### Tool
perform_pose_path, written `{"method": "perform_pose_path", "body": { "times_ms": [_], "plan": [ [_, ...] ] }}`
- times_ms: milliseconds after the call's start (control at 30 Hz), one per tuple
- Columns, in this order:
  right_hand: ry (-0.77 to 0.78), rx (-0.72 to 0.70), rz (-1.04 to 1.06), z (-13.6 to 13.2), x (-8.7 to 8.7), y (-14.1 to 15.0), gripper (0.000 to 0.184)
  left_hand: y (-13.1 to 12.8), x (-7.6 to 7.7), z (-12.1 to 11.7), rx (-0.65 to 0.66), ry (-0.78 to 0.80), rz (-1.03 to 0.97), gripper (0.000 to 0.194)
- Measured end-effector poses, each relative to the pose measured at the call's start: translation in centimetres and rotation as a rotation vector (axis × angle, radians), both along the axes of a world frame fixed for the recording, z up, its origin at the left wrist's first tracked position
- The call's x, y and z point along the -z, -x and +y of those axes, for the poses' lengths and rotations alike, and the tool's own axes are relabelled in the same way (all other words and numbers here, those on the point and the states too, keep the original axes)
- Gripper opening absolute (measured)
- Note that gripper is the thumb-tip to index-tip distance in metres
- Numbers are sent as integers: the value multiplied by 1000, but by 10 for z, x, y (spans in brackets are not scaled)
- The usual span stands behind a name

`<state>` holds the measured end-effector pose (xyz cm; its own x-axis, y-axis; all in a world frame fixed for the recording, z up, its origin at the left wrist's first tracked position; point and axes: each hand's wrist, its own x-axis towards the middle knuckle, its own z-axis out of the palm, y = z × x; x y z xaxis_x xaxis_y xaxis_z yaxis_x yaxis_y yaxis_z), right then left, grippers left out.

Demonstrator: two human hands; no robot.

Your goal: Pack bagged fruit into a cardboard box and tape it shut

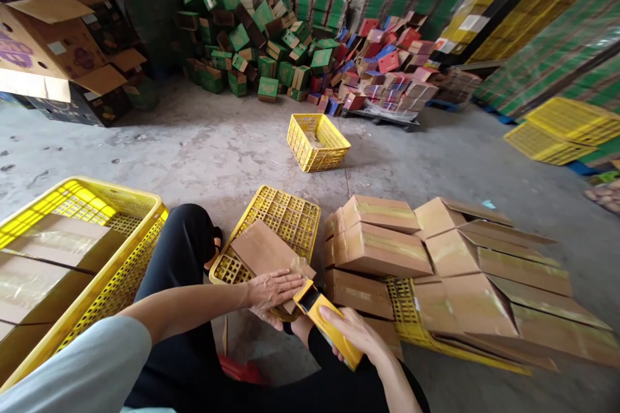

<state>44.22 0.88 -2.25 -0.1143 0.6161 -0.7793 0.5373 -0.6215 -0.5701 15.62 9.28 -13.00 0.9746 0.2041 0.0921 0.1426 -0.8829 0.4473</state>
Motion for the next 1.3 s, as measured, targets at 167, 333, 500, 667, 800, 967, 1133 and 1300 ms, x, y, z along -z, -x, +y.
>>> {"method": "perform_pose_path", "body": {
  "times_ms": [167,333,500,667,800,967,1133,1300],
  "plan": [
    [3,4,3,-2,3,0,60,1,-1,3,20,3,10,111],
    [35,37,-32,-3,-3,-3,53,1,1,3,20,-20,6,110],
    [23,14,-32,-10,-18,-13,54,0,6,3,29,-54,-11,108],
    [-34,-11,-41,-15,-27,-9,55,0,9,2,18,-74,2,110],
    [-36,-3,-36,-17,-23,-7,55,-1,8,-2,15,-80,2,110],
    [-43,28,-55,-18,-19,-8,52,-1,5,-9,26,-93,-23,99],
    [-35,24,-40,-17,-16,-12,48,-2,2,-8,54,-76,-2,99],
    [-21,14,-18,-17,-20,-13,47,-2,1,-8,23,-90,21,94]
  ]
}}
